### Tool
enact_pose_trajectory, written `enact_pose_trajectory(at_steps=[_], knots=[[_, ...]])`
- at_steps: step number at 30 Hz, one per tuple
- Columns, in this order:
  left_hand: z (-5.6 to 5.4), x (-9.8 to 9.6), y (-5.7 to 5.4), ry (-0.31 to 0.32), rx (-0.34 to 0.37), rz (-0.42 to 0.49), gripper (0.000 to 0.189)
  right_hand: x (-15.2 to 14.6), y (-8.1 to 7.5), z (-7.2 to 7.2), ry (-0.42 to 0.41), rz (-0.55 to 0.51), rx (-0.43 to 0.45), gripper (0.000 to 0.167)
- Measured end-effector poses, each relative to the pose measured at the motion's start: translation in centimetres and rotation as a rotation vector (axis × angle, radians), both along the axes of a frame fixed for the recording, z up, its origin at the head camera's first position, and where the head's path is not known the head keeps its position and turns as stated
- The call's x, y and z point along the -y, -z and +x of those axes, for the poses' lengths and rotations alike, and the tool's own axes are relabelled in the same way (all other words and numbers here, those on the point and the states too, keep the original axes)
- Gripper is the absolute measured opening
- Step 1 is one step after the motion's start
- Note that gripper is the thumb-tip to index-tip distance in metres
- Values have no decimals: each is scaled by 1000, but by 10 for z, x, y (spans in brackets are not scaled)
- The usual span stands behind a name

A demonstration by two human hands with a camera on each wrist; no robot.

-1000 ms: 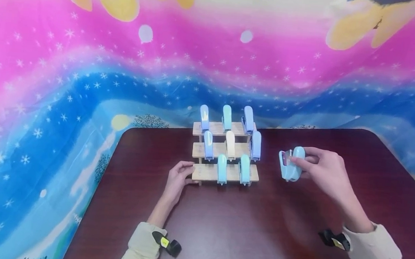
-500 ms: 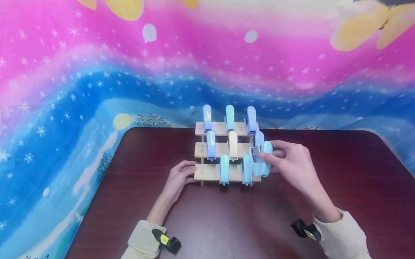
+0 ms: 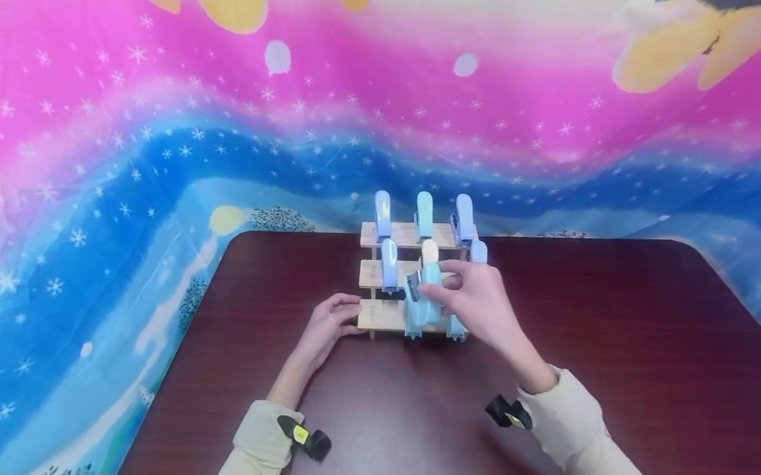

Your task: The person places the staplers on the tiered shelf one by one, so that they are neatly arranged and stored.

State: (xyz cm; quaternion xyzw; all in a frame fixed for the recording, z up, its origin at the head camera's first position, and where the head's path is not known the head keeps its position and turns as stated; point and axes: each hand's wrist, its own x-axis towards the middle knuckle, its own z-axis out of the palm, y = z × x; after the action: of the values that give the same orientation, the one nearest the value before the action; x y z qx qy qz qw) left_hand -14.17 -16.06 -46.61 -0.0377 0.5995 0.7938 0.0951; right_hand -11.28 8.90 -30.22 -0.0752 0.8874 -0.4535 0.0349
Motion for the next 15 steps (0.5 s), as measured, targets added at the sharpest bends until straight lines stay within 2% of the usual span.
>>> enact_pose_trajectory(at_steps=[9,15], knots=[[-4,5,-3,71,15,1,25,30,14,-6,-81,37,-69,48],[-5,7,1,88,11,1,23,49,26,-9,-119,54,-85,46]])
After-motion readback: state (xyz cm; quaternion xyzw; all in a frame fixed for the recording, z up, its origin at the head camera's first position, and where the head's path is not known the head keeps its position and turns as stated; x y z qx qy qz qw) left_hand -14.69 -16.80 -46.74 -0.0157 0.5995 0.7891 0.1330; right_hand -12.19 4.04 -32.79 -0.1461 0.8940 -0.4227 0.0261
